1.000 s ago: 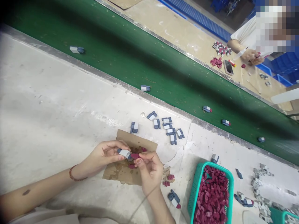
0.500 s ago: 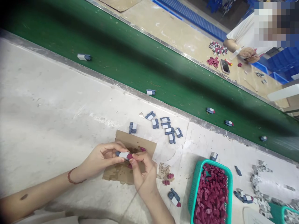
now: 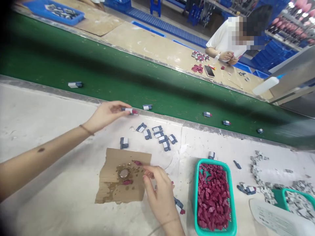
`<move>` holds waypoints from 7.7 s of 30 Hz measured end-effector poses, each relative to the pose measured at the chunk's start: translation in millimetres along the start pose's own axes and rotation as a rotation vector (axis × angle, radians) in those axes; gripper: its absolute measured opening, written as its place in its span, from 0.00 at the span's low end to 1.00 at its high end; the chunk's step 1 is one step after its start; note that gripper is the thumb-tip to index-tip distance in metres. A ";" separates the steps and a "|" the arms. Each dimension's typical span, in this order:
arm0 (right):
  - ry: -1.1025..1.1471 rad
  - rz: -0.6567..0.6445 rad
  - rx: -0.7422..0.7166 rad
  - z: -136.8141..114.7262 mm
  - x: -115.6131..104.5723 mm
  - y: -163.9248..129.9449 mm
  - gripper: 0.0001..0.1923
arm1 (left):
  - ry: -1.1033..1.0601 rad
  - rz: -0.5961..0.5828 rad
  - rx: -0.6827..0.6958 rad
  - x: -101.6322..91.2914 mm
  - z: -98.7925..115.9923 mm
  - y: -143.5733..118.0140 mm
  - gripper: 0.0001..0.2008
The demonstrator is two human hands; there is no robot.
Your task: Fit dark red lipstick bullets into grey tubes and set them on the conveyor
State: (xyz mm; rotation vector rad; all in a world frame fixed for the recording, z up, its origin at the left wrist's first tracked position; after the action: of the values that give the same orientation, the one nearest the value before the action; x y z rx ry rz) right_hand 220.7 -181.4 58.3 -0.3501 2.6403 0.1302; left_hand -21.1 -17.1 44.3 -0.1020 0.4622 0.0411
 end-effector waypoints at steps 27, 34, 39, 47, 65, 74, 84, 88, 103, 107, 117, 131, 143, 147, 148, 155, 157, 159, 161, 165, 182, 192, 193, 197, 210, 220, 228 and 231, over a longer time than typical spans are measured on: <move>-0.756 0.394 0.412 90.8 -145.6 -55.3 0.08 | -0.347 -0.284 -0.204 79.5 41.6 -1.7 0.19; -0.411 0.491 0.358 75.0 -151.3 -57.2 0.11 | -0.768 -0.329 -0.672 59.2 -23.5 -90.2 0.12; 0.114 0.528 0.270 43.7 -115.6 -39.5 0.12 | -0.846 -0.376 -0.718 47.9 -35.0 -131.5 0.20; 0.053 0.069 -0.100 2.6 10.5 17.1 0.07 | -0.872 -0.341 -0.623 42.8 -42.2 -151.9 0.22; -0.553 -0.219 -0.662 -14.2 73.1 7.4 0.17 | -0.892 -0.310 -0.602 46.6 -54.7 -152.4 0.20; -0.109 -0.098 -0.441 -10.4 54.4 23.3 0.09 | -0.594 -0.350 -0.347 42.4 -45.8 -154.5 0.18; 0.371 0.094 -0.210 -1.9 34.0 26.5 0.10 | -0.763 -0.636 -0.423 69.5 -38.5 -176.5 0.27; 0.342 0.060 -0.258 -6.3 38.3 25.5 0.11 | -0.785 -0.643 -0.420 72.4 -36.8 -179.1 0.27; 0.009 -0.021 -0.510 -22.6 43.3 17.2 0.16 | -0.617 -0.638 -0.354 70.4 -35.7 -178.1 0.25; -0.024 -0.011 -0.523 -21.6 46.0 15.2 0.15 | -0.505 -0.608 -0.352 69.2 -41.2 -176.1 0.25; -0.028 0.009 -0.385 -11.9 34.6 21.9 0.15 | -0.222 -0.629 -0.154 57.6 -18.9 -141.6 0.23; -0.471 0.455 0.126 45.1 -115.9 -68.3 0.10 | 0.521 0.123 0.179 0.9 1.6 54.4 0.18; -0.866 0.349 0.330 94.8 -151.8 -52.0 0.09 | 0.633 -0.146 0.372 103.8 37.2 73.9 0.23; -0.371 0.544 0.321 93.2 -161.5 -60.7 0.09 | 0.448 -0.194 0.346 117.9 40.7 74.1 0.17; -0.214 0.588 0.324 92.0 -162.4 -63.4 0.11 | 0.413 -0.195 0.337 118.9 41.0 73.3 0.16; 0.327 0.576 0.262 56.1 -121.1 -52.8 0.14 | -0.015 -0.170 0.146 99.9 35.1 32.9 0.22; 0.396 0.482 0.223 46.1 -95.8 -38.3 0.09 | -0.316 -0.268 -0.002 91.9 28.2 4.5 0.22; 0.452 0.384 0.220 41.0 -67.8 -22.2 0.08 | -0.524 -0.366 -0.172 84.0 19.3 -27.6 0.20; 0.481 0.279 0.262 40.5 -38.4 -7.6 0.10 | -0.581 -0.404 -0.304 73.4 8.8 -57.1 0.19; 0.344 0.108 0.241 36.2 9.1 11.9 0.12 | -0.609 -0.357 -0.443 49.8 -14.2 -98.2 0.19; -0.597 -0.097 -0.576 -7.4 88.6 17.2 0.20 | -0.598 -0.222 -0.378 36.9 -50.3 -148.5 0.16; 0.227 0.044 0.051 16.0 56.7 30.9 0.17 | -0.404 -0.077 -0.056 36.8 -43.3 -154.7 0.09; 0.349 0.083 0.151 20.9 54.2 30.5 0.17 | -0.367 -0.048 0.009 36.0 -39.5 -156.1 0.07; 0.623 0.136 0.324 27.2 57.6 29.0 0.21 | -0.275 0.032 0.218 34.3 -24.2 -161.3 0.06; 0.540 0.108 0.268 24.4 69.5 25.2 0.19 | -0.180 0.048 0.377 35.7 -15.2 -169.4 0.05; 0.426 0.035 0.246 24.4 69.7 23.1 0.18 | -0.097 -0.045 0.410 35.3 -8.1 -165.8 0.05; -0.016 0.213 0.221 23.3 -23.9 -14.2 0.13 | 0.101 -0.187 0.262 31.9 9.1 -71.4 0.16; -0.255 0.431 0.274 36.1 -81.6 -42.7 0.13 | 0.170 -0.085 0.185 37.8 9.6 -11.0 0.21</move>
State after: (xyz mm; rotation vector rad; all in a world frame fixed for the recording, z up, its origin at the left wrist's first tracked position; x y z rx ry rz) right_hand 317.9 -198.9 62.9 0.3100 2.3981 -0.0471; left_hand 17.6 -26.4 36.9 0.0574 0.6285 -0.0940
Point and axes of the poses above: each hand's wrist, its own y-axis towards the middle knuckle, its own x-axis out of the palm, z = x × y, the point moved 6 cm from there along y, towards the middle knuckle, and after that the axes turned 3 degrees about -x, right-handed, at the moved point
